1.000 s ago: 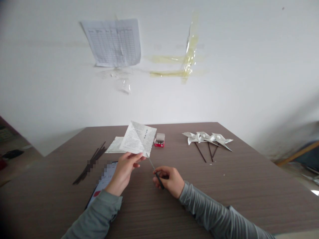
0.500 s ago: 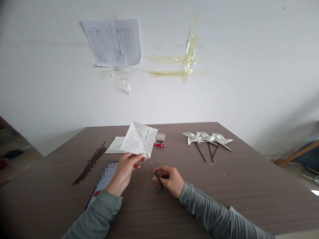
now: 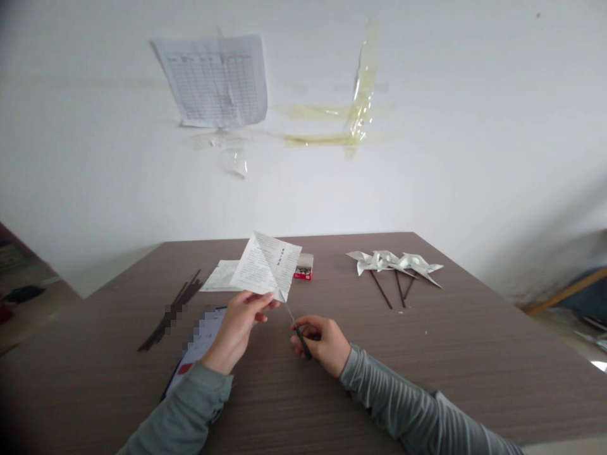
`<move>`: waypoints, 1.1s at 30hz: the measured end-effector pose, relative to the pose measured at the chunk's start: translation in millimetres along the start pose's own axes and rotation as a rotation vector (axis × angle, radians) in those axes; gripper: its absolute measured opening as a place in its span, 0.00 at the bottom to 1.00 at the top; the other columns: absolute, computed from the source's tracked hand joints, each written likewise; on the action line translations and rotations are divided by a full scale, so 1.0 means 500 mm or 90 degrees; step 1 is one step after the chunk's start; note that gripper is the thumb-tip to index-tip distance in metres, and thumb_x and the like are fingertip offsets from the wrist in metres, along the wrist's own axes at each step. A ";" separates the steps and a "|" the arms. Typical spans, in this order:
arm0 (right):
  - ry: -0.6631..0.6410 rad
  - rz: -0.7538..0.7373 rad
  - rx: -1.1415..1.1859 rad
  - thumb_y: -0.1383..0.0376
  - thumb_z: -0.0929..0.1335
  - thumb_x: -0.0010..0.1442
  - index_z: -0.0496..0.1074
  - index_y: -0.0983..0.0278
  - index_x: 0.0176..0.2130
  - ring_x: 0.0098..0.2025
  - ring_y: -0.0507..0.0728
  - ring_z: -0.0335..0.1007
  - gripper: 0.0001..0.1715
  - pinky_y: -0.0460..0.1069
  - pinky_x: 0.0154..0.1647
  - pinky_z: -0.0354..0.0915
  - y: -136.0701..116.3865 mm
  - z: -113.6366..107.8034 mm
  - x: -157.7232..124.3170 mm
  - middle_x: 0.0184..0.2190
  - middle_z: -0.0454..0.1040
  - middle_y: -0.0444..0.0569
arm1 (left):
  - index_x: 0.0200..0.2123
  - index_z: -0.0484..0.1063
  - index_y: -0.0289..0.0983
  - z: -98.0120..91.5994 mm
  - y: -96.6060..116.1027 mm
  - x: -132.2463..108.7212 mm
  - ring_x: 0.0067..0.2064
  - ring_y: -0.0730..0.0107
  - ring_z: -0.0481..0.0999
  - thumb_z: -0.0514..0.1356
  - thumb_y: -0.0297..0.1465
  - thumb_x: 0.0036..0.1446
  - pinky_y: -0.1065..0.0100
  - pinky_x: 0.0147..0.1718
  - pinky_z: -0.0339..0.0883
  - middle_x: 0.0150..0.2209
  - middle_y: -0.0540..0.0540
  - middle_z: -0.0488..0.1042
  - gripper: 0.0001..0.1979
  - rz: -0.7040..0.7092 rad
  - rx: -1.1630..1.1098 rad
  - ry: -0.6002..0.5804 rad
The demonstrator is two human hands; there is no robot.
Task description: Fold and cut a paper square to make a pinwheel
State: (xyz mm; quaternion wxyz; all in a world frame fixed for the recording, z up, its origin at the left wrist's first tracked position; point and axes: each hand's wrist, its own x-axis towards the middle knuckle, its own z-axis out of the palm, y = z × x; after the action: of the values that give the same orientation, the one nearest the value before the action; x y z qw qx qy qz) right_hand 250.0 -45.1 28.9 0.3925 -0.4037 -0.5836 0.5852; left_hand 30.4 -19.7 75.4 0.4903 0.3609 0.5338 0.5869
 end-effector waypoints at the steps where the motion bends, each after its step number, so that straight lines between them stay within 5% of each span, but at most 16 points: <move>1: 0.000 0.000 0.001 0.33 0.94 0.49 0.87 0.60 0.45 0.27 0.59 0.78 0.44 0.55 0.34 0.77 -0.001 0.000 0.000 0.27 0.86 0.46 | 0.34 0.84 0.39 0.000 0.000 0.000 0.36 0.59 0.97 0.83 0.23 0.56 0.73 0.25 0.72 0.39 0.43 0.96 0.12 0.001 0.004 0.000; 16: 0.006 0.000 -0.010 0.30 0.93 0.50 0.87 0.59 0.45 0.28 0.61 0.79 0.45 0.58 0.36 0.79 0.011 -0.001 0.001 0.28 0.86 0.50 | 0.33 0.85 0.39 0.002 0.006 -0.004 0.35 0.61 0.95 0.82 0.22 0.57 0.73 0.25 0.70 0.36 0.45 0.94 0.11 -0.012 0.001 0.009; 33: 0.024 0.013 -0.021 0.26 0.92 0.43 0.86 0.56 0.43 0.29 0.67 0.82 0.48 0.63 0.37 0.82 -0.034 0.008 -0.010 0.27 0.86 0.52 | 0.31 0.84 0.40 0.004 0.006 -0.010 0.35 0.57 0.95 0.84 0.26 0.52 0.71 0.25 0.72 0.35 0.44 0.93 0.12 -0.002 0.022 -0.010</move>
State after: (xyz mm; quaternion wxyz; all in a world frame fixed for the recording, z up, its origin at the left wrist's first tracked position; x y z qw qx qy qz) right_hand 247.7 -51.2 45.9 0.3910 -0.4269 -0.5813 0.5718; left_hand 33.2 -23.7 79.3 0.4890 0.3732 0.5403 0.5742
